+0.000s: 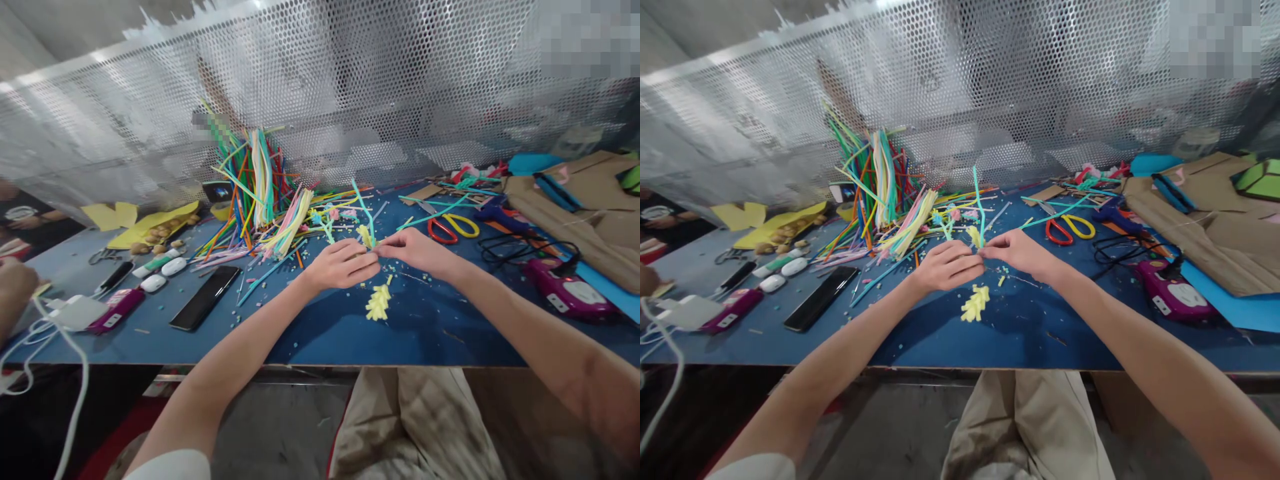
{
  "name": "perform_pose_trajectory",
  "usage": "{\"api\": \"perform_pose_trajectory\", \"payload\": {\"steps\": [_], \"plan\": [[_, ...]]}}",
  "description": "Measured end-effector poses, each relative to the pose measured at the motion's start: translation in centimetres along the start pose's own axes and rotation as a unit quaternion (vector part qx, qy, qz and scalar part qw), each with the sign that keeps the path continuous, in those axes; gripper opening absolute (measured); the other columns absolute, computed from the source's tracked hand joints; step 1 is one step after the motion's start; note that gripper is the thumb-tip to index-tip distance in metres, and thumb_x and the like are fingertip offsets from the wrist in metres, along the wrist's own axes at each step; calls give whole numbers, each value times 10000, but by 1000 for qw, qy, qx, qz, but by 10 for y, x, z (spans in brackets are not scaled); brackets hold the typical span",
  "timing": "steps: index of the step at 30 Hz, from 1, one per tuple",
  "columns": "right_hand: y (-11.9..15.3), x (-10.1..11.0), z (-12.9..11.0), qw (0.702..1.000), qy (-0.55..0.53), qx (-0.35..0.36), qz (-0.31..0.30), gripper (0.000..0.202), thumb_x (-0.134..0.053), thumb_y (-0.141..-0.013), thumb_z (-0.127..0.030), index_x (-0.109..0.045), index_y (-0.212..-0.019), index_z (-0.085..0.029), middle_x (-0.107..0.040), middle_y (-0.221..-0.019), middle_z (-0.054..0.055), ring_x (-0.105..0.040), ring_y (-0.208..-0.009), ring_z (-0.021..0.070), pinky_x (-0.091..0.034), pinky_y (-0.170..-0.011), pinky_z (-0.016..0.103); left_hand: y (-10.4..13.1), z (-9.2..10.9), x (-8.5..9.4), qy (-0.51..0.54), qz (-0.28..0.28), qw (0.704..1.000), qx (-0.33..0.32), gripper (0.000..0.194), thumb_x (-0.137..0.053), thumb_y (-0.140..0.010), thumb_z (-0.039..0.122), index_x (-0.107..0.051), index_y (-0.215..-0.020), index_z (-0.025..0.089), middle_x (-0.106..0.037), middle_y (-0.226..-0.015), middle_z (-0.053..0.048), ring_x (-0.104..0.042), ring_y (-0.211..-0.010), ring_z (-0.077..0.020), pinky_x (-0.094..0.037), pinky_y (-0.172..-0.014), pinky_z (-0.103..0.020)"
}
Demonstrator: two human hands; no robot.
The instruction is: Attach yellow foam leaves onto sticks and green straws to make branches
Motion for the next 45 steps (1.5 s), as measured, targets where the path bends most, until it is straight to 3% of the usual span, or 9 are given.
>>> {"api": "perform_pose_trajectory", "payload": {"steps": [4,8,12,15,20,26,29,37,45], "plan": [[-1,-3,-1,996,-80,-3,36,275,-709,-777,-484,-747,-787,-212,-717,-772,16,-604,-694,163,-485,-665,325,6,-6,-5,16,-33,998,41,177,-526,-962,231,-648,-1065,310,-714,-1099,34,-641,-960,-135,-526,-874,-313],[0,0,-2,994,-93,15,60,277,-718,-776,-476,-721,-772,-199,-714,-763,21,-615,-688,158,-501,-680,330,11,-12,-2,-4,-11,998,68,202,-538,-948,230,-633,-1109,304,-716,-1104,32,-635,-950,-146,-513,-882,-315],[1,-1,-3,993,-105,40,32,254,-721,-784,-440,-744,-871,-203,-748,-871,35,-656,-782,183,-525,-783,373,11,-9,5,-19,14,999,43,207,-554,-927,217,-648,-1093,298,-723,-1107,23,-632,-925,-142,-513,-874,-303],[2,1,-5,996,-48,58,38,264,-697,-806,-452,-752,-874,-203,-749,-866,40,-658,-796,202,-530,-783,395,10,-9,7,-9,22,999,41,227,-556,-922,210,-646,-1109,303,-728,-1094,20,-635,-916,-144,-512,-861,-310],[6,8,-14,988,77,104,86,194,-698,-824,-424,-756,-853,-241,-752,-903,35,-670,-851,225,-532,-801,417,10,-18,6,55,0,992,110,219,-524,-951,241,-635,-1125,315,-733,-1074,18,-649,-905,-154,-500,-876,-336],[9,7,-19,976,129,146,93,145,-691,-847,-408,-757,-847,-279,-732,-867,33,-654,-898,229,-536,-823,424,3,-18,11,9,-29,993,115,217,-487,-967,251,-653,-1093,312,-736,-1048,29,-668,-879,-155,-493,-923,-349],[9,6,-18,979,123,140,79,164,-686,-847,-418,-762,-850,-272,-738,-864,32,-666,-897,232,-539,-829,429,4,-17,8,-2,-51,992,120,237,-480,-966,252,-651,-1124,302,-731,-1077,24,-672,-887,-149,-488,-903,-335],[7,9,-15,981,117,122,93,219,-644,-883,-429,-766,-865,-247,-760,-915,46,-682,-907,234,-530,-821,417,4,-14,9,-6,27,988,152,213,-549,-919,222,-654,-1091,290,-743,-1078,57,-666,-842,-133,-462,-790,-324],[13,13,-30,977,105,144,115,309,-484,-974,-415,-746,-979,-250,-750,-949,47,-680,-897,227,-523,-828,406,2,-19,12,10,20,980,196,193,-541,-887,198,-661,-1026,261,-736,-1074,45,-658,-840,-148,-454,-757,-357]]}}
Point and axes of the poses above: each hand's wrist, its own y-axis away from the middle knuckle, its own x-axis out of the back of the hand, z = x × y, the point moved 4 cm from there along -y, towards the middle knuckle
